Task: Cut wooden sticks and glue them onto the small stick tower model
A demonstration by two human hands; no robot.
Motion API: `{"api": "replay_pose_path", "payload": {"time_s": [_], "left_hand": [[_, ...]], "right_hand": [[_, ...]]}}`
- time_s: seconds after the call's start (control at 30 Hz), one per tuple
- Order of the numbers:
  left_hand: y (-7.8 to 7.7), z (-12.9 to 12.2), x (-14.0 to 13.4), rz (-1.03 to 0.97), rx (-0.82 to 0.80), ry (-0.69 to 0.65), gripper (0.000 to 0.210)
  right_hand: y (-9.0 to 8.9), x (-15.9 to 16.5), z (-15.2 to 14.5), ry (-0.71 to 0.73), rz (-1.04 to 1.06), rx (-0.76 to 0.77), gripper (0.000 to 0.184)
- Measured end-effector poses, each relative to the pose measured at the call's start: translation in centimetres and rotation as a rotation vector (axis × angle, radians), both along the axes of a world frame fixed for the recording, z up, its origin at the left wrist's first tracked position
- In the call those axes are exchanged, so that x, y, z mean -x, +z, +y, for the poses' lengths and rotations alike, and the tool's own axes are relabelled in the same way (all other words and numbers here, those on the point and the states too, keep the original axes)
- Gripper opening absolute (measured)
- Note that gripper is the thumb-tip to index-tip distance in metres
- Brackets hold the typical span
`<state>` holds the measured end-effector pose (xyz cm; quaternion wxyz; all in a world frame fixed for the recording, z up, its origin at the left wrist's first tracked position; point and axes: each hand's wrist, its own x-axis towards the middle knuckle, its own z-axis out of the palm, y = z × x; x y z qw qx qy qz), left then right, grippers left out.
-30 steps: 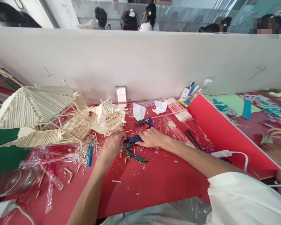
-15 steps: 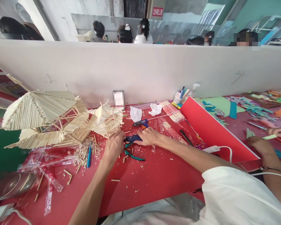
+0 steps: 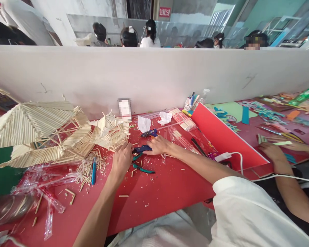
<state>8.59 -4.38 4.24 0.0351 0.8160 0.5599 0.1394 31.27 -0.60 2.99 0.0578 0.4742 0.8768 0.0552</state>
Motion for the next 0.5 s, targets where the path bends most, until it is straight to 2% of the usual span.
{"api": "replay_pose_path", "payload": {"time_s": [0.27,0.5], "left_hand": [[0.1,0.0,-0.3,-0.007,0.016,0.068,0.024],[0.0,0.3,0.1,-0.015,0.019,0.077,0.025]], "right_hand": [[1.1,-0.1,0.3,-0.026,-0.017,-0.088,0.074],[1.0,0.1,0.2,0.003,0.033,-0.15,0.07]]}}
